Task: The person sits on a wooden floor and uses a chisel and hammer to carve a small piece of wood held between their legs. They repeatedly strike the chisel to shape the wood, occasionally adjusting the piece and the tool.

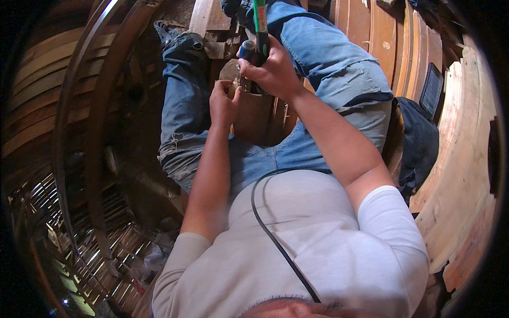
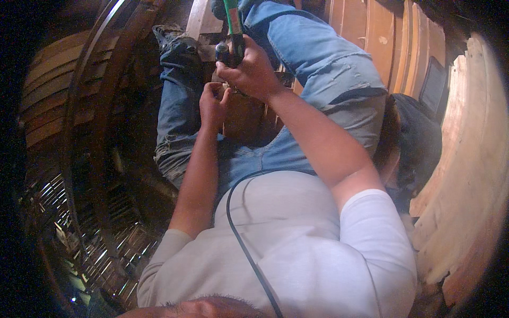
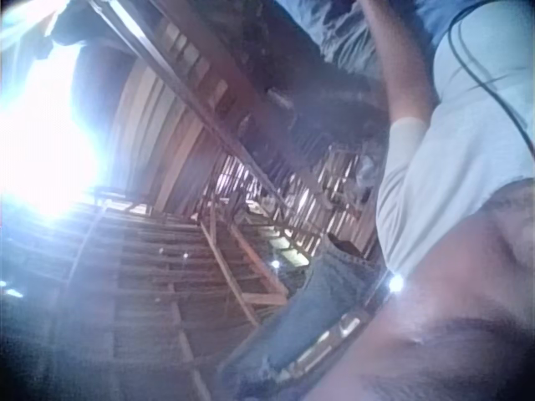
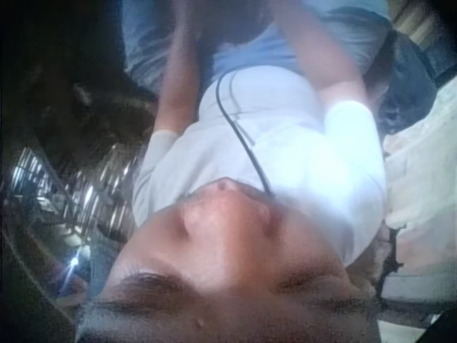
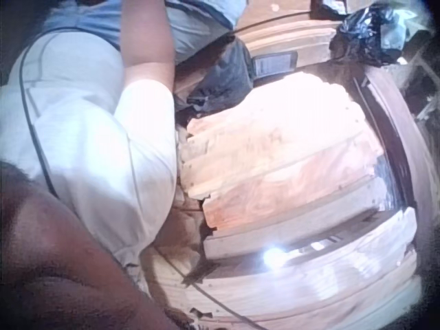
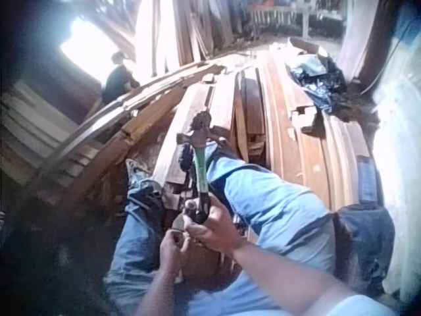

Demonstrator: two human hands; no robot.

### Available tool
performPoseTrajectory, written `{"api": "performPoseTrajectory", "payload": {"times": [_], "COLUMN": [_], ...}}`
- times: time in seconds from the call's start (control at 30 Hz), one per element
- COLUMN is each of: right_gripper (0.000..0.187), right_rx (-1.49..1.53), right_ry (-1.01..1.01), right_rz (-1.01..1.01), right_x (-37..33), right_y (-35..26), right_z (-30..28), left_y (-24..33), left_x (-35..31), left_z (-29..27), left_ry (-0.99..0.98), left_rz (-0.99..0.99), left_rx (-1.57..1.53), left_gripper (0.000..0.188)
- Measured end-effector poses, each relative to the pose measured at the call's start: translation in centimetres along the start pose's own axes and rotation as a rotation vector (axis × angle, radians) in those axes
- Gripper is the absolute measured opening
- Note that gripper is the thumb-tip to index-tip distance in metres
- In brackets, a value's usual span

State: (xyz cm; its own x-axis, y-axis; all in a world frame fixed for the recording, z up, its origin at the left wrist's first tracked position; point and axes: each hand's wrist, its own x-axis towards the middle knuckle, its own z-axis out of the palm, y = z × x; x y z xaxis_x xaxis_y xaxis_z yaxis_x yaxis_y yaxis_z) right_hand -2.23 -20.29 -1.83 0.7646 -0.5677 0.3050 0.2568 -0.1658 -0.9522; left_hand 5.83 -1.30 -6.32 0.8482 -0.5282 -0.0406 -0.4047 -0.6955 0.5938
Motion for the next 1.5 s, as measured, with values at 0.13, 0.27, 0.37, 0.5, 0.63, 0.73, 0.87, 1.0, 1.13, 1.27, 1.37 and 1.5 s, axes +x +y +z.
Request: {"api": "performPoseTrajectory", "payload": {"times": [0.13, 0.27, 0.37, 0.5, 0.63, 0.73, 0.87, 1.0, 1.13, 1.27, 1.37, 1.5], "right_gripper": [0.036, 0.037, 0.040, 0.040, 0.039, 0.039, 0.041, 0.041, 0.035, 0.037, 0.038, 0.038], "right_rx": [-0.103, -0.034, 0.022, 0.044, 0.003, 0.015, 0.040, 0.042, 0.009, 0.034, 0.047, 0.034], "right_ry": [-0.003, -0.041, -0.056, -0.059, -0.060, -0.062, -0.102, -0.132, -0.144, -0.127, -0.116, -0.109], "right_rz": [-0.102, -0.013, 0.046, 0.045, 0.013, 0.040, 0.074, 0.036, 0.002, 0.019, 0.039, 0.033], "right_x": [0.1, 0.1, 0.3, 0.2, 0.3, 0.2, 0.4, 0.5, 0.4, 0.4, 0.4, 0.4], "right_y": [-1.2, -1.3, -1.7, -1.7, -1.3, -1.1, -1.7, -1.6, -1.6, -1.9, -2.0, -1.8], "right_z": [-0.5, -0.4, -0.2, 0.1, 0.2, 0.3, 0.0, 0.1, 0.0, 0.0, 0.0, 0.0], "left_y": [0.3, 0.7, -0.5, -0.3, 0.0, -0.2, -0.7, -0.2, 0.5, 0.2, -0.1, -0.1], "left_x": [0.0, 0.0, 0.3, 0.4, 0.4, 0.4, 0.4, 0.4, 0.4, 0.4, 0.5, 0.5], "left_z": [0.0, -0.1, 0.5, 0.6, 0.7, 0.7, 0.8, 1.0, 0.8, 0.6, 0.7, 0.9], "left_ry": [0.034, 0.027, 0.046, 0.089, 0.076, 0.075, 0.087, 0.093, 0.029, 0.027, 0.023, 0.030], "left_rz": [0.011, 0.004, 0.062, 0.134, 0.109, 0.111, 0.153, 0.137, 0.069, 0.069, 0.064, 0.075], "left_rx": [0.009, -0.017, -0.021, 0.041, 0.027, 0.033, 0.071, 0.122, 0.132, 0.150, 0.139, 0.125], "left_gripper": [0.031, 0.029, 0.029, 0.029, 0.028, 0.027, 0.026, 0.028, 0.031, 0.032, 0.032, 0.030]}}
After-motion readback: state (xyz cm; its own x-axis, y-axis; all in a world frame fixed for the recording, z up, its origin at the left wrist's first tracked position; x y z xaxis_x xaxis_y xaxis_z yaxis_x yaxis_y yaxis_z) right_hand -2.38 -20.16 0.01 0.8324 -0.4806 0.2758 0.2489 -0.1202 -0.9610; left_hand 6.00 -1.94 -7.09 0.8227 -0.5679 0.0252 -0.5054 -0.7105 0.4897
